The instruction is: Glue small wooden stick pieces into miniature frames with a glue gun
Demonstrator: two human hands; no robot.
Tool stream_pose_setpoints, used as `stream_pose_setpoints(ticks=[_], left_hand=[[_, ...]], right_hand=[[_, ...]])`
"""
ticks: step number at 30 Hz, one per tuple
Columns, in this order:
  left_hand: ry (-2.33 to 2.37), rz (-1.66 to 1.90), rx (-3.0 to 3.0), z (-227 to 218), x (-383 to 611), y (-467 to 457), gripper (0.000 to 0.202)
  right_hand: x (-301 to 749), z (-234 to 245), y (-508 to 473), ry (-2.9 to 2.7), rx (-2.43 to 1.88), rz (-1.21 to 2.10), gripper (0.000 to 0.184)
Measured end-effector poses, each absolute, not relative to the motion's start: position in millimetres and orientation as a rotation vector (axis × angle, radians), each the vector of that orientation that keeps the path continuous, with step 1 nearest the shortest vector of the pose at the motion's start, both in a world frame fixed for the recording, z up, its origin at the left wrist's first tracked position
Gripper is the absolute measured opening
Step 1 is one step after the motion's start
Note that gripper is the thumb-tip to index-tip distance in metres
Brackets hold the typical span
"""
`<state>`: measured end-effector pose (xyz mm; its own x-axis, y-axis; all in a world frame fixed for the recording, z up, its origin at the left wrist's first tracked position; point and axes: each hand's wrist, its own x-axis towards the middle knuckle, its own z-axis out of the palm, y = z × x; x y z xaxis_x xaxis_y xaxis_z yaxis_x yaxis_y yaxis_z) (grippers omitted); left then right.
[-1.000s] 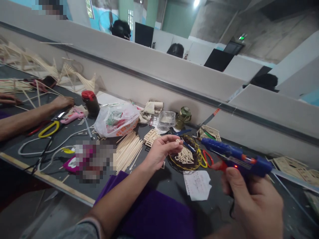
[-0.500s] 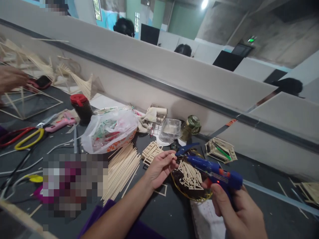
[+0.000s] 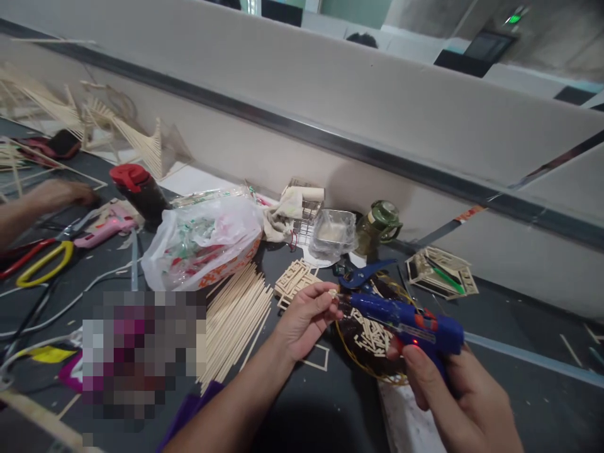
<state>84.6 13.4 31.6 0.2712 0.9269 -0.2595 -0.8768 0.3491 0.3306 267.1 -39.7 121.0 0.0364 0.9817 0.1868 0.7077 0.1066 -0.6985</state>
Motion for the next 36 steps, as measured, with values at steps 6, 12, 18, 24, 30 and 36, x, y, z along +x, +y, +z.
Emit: stream_pose_setpoints(ticks=[6,12,18,24,30,36], left_hand=[[0.450,1.220,0.124,30.1,84.5,13.3,0.024],[0.449,1.217,0.117,33.3,84.1,13.6,0.026],[0.459,1.206,0.108,36.3,82.8,12.8,0.029],[0.444,1.207,0.123,36.4,83.0,12.1,0.026],[0.454,1.200,0.125,38.3,83.0,12.3,0.027],[0.458,1.205,0.122,40.5,83.0,12.0,0.027]], right_hand=[[268.1,119.9,-41.1,-1.736,-1.661,0.538,0.032],[262.2,124.6,-39.6,-1.738,-1.646,0.504,0.031],[262.3,126.5,-41.8,-1.736,-1.674,0.516,0.032],[265.3,126.2,-41.3,-1.816,-1.635,0.491,0.030],[261.3,126.7,-41.9,-1.799,-1.647,0.508,0.030],[263.0,124.2,-43.1,-1.769,-1.651,0.511,0.028]])
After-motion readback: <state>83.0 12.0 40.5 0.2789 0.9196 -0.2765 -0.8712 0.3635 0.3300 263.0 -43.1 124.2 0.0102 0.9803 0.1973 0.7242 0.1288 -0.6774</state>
